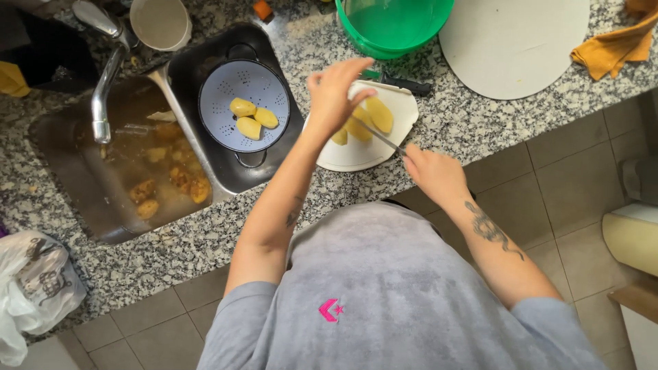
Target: The person pours oil into a frying pan on the stove, then moves to the sink area to prepare potatoes. They retrieve a green bowl and a knife, then proceed to slice boiled potatoes on a white cutting board, placing the cut pieces into the green bowl.
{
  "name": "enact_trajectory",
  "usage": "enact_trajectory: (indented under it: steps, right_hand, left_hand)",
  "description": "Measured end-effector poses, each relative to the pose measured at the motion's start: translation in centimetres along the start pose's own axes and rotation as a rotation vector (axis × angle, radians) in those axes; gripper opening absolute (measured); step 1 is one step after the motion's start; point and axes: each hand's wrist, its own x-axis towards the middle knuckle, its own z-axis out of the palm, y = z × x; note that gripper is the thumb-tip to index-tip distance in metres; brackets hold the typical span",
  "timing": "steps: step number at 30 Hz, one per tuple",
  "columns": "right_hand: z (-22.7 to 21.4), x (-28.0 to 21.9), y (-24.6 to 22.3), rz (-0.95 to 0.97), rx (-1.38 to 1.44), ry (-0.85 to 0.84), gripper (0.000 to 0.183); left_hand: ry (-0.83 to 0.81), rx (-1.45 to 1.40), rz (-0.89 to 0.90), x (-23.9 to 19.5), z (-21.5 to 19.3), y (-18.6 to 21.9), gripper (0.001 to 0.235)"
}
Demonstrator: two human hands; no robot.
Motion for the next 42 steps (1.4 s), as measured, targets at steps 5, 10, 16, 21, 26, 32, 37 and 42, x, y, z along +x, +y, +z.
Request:
enact_trajectory:
  steps: [5, 10, 16, 21, 26, 32, 37, 42]
  right_hand:
    - [1.6, -3.0, -1.4, 0.188, 0.183, -0.041, 0.026]
    - [1.2, -3.3, -3.3, 0.205, 0.244, -0.101, 0.026]
    - [1.2, -2.9, -4.0, 0.19, 0.144, 0.082, 0.018]
    - [1.8, -2.2, -5.9, 0.181, 0.143, 0.179, 0.016]
    - [2.8, -1.0, -7.6, 0.121, 0.227, 0.189, 0.016]
    - [2.9, -0.9, -9.0, 0.149, 0.242, 0.175, 0.016]
    - [2.3, -0.8, -9.9, 0.168, 0.255, 0.145, 0.016]
    - [2.6, -0.3, -10.1, 0.155, 0.155, 0.151, 0.016]
  left_hand:
    - [0.222, 0.021, -0.249, -4.9, -1.9, -2.8, 0.026]
    - [0.078, -0.037, -0.299, -8.9, 2.7, -2.4, 0.063]
    - [0.046, -0.067, -0.191, -9.8, 4.2, -3.1, 0.064]
    - [0.086, -0.165, -0.072, -9.6, 3.7, -3.7, 0.062]
    - [0.112, -0.169, -0.064, -9.8, 3.6, -4.2, 0.049]
    - [0.102, -0.101, -0.06, -9.9, 3.5, -4.0, 0.049]
    - [0.074, -0.067, -0.059, -9.6, 2.7, -3.6, 0.049]
    - [0.066, -0.068, -0.051, -9.6, 3.2, -4.2, 0.05]
